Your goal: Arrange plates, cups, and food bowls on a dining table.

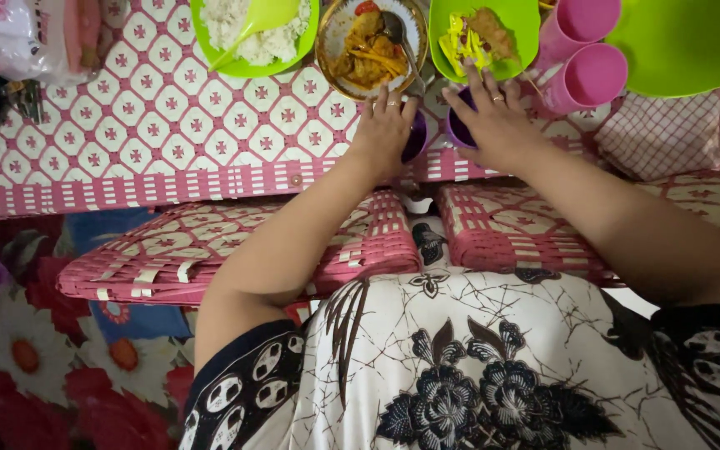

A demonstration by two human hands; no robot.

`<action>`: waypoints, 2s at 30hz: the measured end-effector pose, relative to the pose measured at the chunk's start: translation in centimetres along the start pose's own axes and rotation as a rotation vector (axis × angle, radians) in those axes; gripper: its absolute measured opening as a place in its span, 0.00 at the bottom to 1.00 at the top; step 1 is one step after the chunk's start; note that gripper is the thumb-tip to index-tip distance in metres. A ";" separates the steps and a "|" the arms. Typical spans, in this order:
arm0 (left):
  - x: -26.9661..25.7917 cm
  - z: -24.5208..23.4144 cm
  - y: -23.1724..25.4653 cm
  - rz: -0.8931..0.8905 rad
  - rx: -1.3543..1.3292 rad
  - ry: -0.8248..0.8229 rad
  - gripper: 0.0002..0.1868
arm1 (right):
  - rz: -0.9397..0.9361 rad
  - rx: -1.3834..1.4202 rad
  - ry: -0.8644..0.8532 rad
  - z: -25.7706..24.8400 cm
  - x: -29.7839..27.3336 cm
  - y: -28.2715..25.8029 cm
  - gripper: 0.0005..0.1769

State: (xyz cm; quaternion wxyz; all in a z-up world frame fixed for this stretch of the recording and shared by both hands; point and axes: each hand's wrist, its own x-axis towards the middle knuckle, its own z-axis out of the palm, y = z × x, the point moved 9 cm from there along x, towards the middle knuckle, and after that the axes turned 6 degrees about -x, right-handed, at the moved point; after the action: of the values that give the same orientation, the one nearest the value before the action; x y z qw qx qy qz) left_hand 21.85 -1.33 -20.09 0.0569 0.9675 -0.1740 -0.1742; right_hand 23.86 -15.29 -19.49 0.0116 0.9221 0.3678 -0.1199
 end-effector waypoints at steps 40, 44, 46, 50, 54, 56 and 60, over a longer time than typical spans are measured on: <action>-0.3 3.4 -0.6 -0.046 0.103 0.098 0.51 | 0.030 -0.109 -0.045 2.8 0.3 0.0 0.64; 0.1 5.0 -0.9 -0.021 0.240 0.206 0.53 | 0.015 -0.079 -0.014 1.9 -0.1 -0.2 0.65; -1.6 0.8 0.3 -0.033 0.086 0.077 0.59 | 0.019 -0.057 -0.013 1.3 0.1 -0.1 0.65; -1.6 0.4 0.7 -0.005 -0.129 0.072 0.73 | 0.027 0.020 -0.049 0.0 0.6 0.4 0.67; -1.4 -0.5 0.2 -0.026 -0.044 0.097 0.72 | 0.034 -0.010 -0.034 -0.3 0.8 1.9 0.67; -2.0 -2.3 -0.2 -0.065 -0.081 0.075 0.72 | 0.116 0.129 -0.103 -1.5 0.5 2.5 0.67; -2.4 -4.3 -1.2 -0.111 -0.088 0.094 0.72 | 0.130 0.170 -0.026 -2.5 0.1 4.0 0.68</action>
State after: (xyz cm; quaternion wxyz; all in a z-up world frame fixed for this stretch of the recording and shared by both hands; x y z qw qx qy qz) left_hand 21.66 0.82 -15.48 0.0976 0.9794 -0.1096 -0.1388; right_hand 27.19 -17.81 -17.37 -0.0541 0.9400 0.2955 -0.1615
